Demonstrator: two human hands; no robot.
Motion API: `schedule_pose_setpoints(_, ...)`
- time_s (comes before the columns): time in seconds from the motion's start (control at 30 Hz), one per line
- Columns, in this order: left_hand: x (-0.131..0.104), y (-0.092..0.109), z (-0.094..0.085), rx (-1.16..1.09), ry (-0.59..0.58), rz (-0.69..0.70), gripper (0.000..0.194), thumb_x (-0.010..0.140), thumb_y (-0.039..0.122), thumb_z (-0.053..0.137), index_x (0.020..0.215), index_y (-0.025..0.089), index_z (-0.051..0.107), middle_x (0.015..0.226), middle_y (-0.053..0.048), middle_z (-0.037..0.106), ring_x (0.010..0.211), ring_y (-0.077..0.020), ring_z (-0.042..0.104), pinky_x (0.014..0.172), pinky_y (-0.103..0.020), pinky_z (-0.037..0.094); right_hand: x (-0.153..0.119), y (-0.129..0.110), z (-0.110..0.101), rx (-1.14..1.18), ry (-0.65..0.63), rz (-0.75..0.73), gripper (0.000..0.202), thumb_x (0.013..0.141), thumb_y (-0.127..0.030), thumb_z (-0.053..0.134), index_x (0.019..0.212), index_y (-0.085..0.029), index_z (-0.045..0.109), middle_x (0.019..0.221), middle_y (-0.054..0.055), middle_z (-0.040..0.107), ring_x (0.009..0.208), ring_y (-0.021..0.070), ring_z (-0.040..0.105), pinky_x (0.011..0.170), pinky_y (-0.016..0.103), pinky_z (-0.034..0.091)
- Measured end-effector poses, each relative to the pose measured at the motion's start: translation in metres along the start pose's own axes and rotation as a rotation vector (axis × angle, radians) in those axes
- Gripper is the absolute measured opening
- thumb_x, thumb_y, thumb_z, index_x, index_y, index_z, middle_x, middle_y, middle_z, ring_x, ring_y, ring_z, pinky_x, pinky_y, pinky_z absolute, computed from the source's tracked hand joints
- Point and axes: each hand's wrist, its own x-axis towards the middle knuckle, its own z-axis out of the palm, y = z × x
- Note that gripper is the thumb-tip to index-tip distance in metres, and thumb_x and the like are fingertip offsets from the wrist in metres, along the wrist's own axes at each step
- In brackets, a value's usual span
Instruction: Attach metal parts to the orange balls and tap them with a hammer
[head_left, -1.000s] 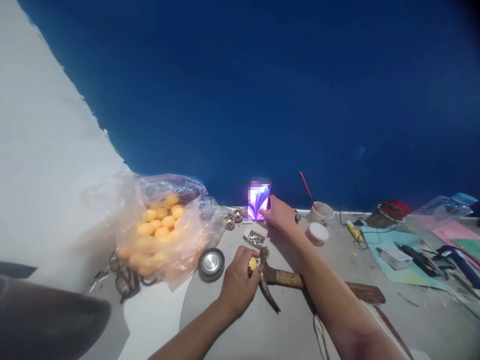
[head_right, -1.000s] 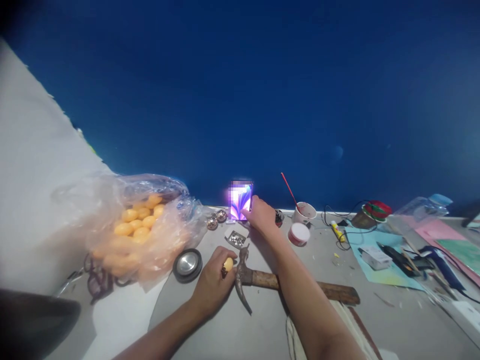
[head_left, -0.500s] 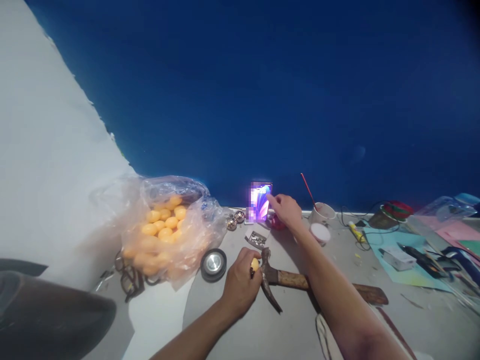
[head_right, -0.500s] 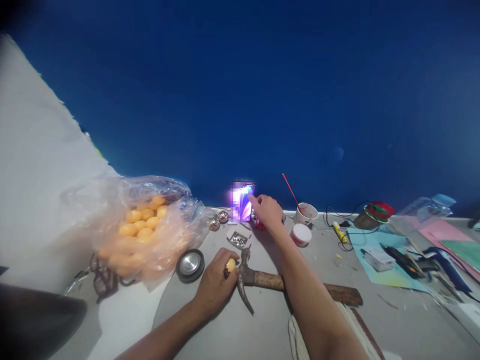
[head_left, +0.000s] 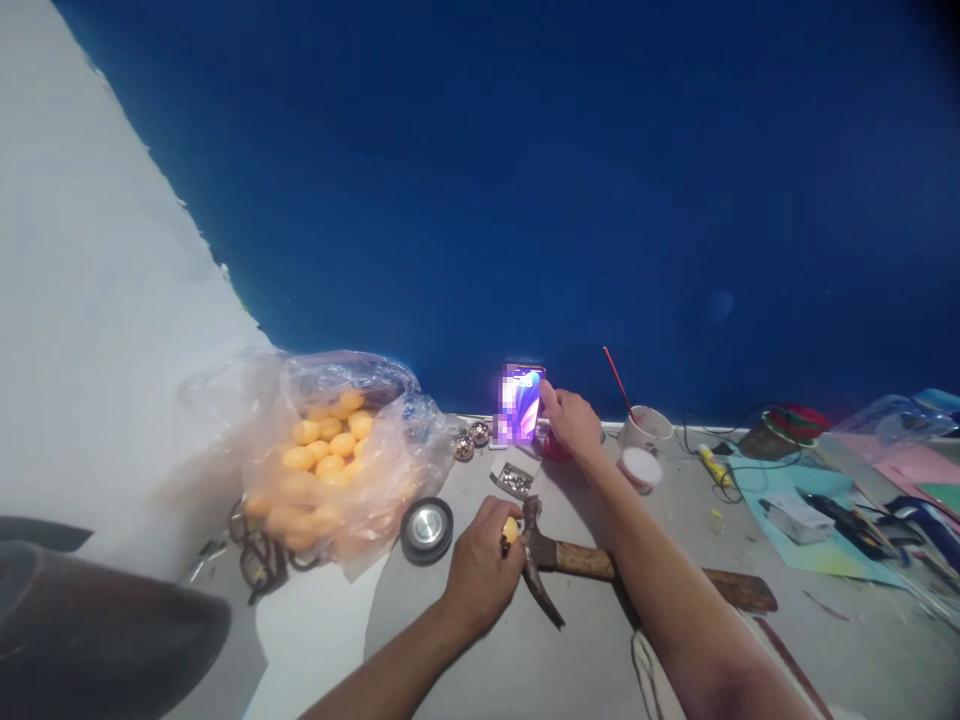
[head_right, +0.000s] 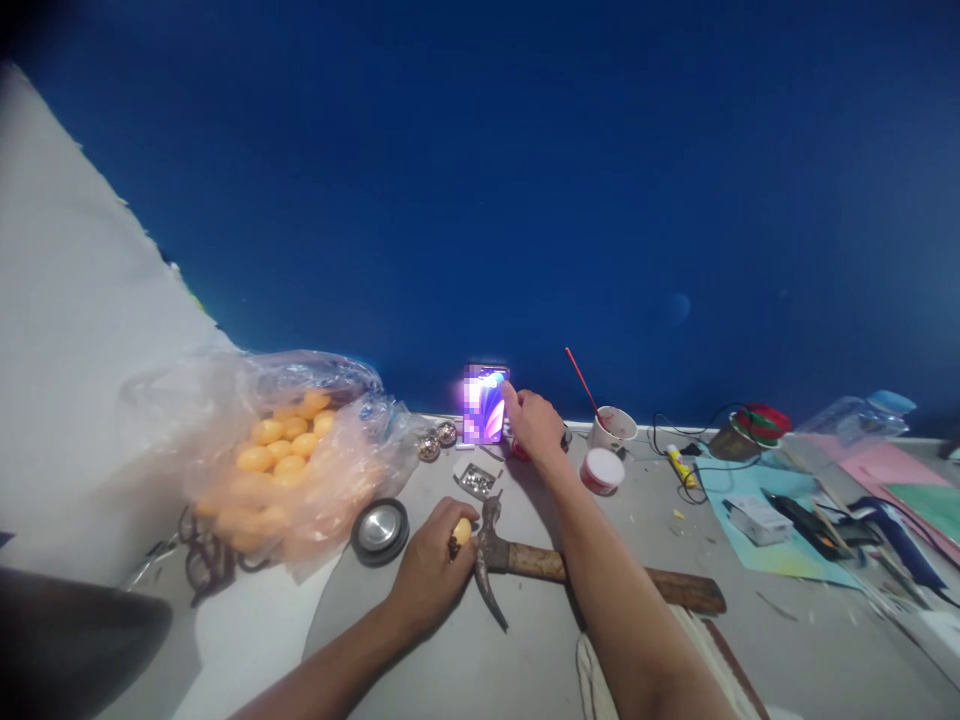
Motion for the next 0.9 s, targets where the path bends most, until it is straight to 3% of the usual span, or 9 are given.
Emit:
schedule_pose_setpoints(0.1,0.0,-0.001,0.0,0.003,-0.006,0.004,0.018,0.089,0.018,0.055,0.103,0.024,0.065,0.109,-0.006,0.07,0.1,-0.0249,0.069,0.089,-0.038,0.052,0.0,0.003,0.001,-0.025,-0.023,-0.002,0.068,0.111,-0.068,0.029,0.102,-0.021,0.077,0.105,0.014,0.081,0.101,0.0282,0.075,0.076,0.031,0.044)
schedule_pose_setpoints(0.23,0.001,-0.002,0.0,0.013,-0.013,-0.001,0.02,0.088,0.017,0.055,0.103,0.023,0.065,0.109,-0.006,0.07,0.099,-0.0246,0.069,0.089,-0.038,0.052,0.002,0.005,0.009,-0.125,-0.101,-0.103,0.047,0.097,-0.066,0.065,0.108,-0.021,0.076,0.109,0.013,0.08,0.1,0.03,0.074,0.073,0.031,0.043)
schedule_pose_setpoints(0.3,0.001,-0.002,0.0,0.013,-0.014,-0.006,0.019,0.088,0.017,0.055,0.103,0.023,0.065,0.109,-0.006,0.07,0.099,-0.0244,0.069,0.089,-0.038,0.052,0.002,0.005,0.012,-0.139,-0.116,-0.132,0.045,0.093,-0.063,0.071,0.109,-0.021,0.075,0.109,0.014,0.08,0.099,0.03,0.073,0.072,0.031,0.043)
schedule_pose_setpoints(0.4,0.001,-0.002,0.001,0.009,-0.01,0.005,0.019,0.089,0.017,0.055,0.103,0.024,0.065,0.109,-0.005,0.07,0.099,-0.0239,0.069,0.089,-0.037,0.052,0.004,0.006,0.011,-0.061,-0.047,-0.09,0.046,0.102,-0.063,0.059,0.11,-0.021,0.075,0.109,0.014,0.08,0.098,0.0286,0.072,0.073,0.031,0.042)
schedule_pose_setpoints(0.57,0.0,-0.002,0.001,0.009,-0.009,-0.001,0.019,0.088,0.017,0.056,0.103,0.024,0.065,0.106,-0.005,0.07,0.096,-0.0233,0.068,0.086,-0.036,0.051,0.007,0.008,0.007,0.122,0.035,-0.04,0.072,0.112,-0.068,0.024,0.1,-0.02,0.077,0.101,0.014,0.08,0.096,0.0265,0.072,0.078,0.031,0.043)
schedule_pose_setpoints(0.77,0.001,-0.001,0.0,0.018,-0.01,-0.008,0.019,0.087,0.017,0.057,0.102,0.024,0.065,0.106,-0.004,0.071,0.096,-0.0231,0.069,0.085,-0.035,0.051,0.009,0.013,0.011,0.237,0.095,-0.014,0.073,0.11,-0.07,0.029,0.091,-0.021,0.079,0.095,0.014,0.08,0.093,0.0264,0.072,0.081,0.031,0.045)
schedule_pose_setpoints(0.9,0.001,-0.003,0.001,0.017,0.0,0.005,0.019,0.086,0.016,0.057,0.102,0.024,0.065,0.104,-0.004,0.071,0.093,-0.0225,0.068,0.084,-0.035,0.051,0.01,0.015,0.007,0.373,0.195,0.011,0.072,0.108,-0.069,0.03,0.072,-0.023,0.072,0.078,0.009,0.076,0.075,0.0228,0.068,0.072,0.032,0.044)
